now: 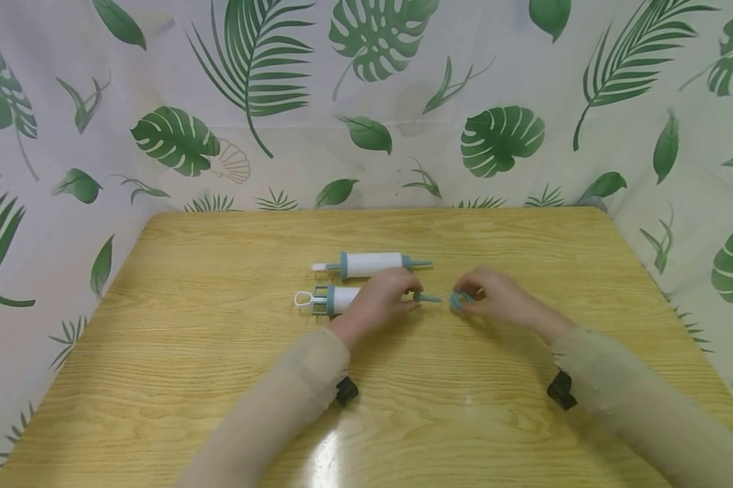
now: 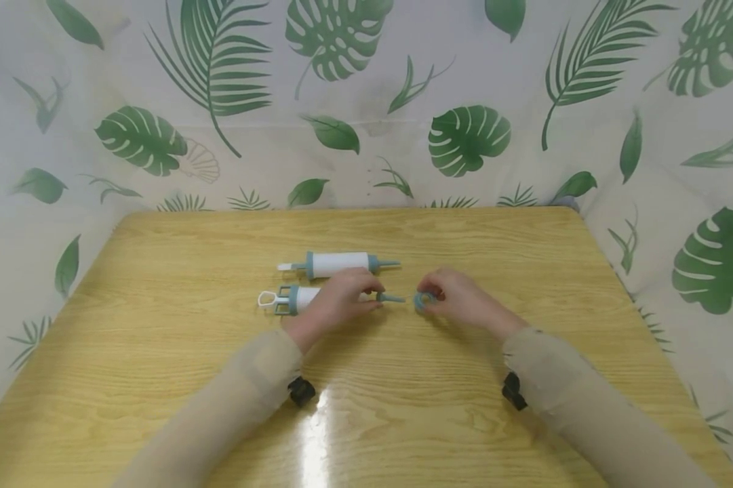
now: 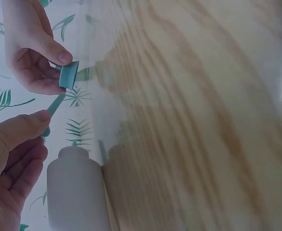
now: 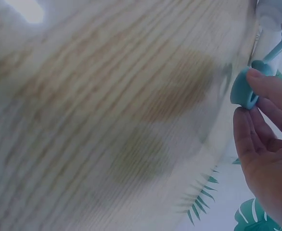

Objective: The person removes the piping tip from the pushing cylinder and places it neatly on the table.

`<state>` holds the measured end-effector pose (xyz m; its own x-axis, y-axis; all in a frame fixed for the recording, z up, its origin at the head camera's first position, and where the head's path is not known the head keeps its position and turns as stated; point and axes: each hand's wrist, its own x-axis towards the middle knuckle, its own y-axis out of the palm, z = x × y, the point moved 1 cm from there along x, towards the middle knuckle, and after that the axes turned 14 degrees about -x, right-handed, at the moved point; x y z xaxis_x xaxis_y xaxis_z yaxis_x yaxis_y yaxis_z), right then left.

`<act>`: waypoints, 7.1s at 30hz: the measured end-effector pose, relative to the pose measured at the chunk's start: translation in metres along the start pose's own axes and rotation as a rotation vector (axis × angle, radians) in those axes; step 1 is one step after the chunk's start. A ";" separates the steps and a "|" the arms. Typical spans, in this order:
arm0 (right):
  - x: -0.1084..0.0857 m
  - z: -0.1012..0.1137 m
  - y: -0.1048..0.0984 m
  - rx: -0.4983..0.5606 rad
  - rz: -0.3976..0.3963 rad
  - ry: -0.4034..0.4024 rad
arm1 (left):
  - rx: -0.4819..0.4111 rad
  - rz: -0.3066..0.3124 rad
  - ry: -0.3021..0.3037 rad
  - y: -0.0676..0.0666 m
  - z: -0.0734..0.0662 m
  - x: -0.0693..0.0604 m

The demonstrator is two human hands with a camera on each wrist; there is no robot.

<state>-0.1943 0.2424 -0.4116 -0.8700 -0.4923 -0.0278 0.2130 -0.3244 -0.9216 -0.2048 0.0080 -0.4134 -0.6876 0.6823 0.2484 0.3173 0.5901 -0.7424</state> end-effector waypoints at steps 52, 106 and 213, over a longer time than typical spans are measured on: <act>0.018 0.016 0.002 -0.069 0.001 -0.074 | 0.079 0.020 -0.138 0.006 0.006 0.002; 0.124 0.024 0.021 -0.062 0.079 0.037 | -0.115 0.092 -0.412 -0.070 0.088 -0.004; 0.106 0.021 -0.001 0.433 0.055 0.140 | -0.035 -0.111 -0.218 -0.087 0.085 -0.016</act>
<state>-0.2776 0.1735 -0.4058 -0.8978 -0.4136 -0.1515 0.4004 -0.6232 -0.6718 -0.2774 -0.0910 -0.4058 -0.8431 0.5051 0.1846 0.2517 0.6739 -0.6946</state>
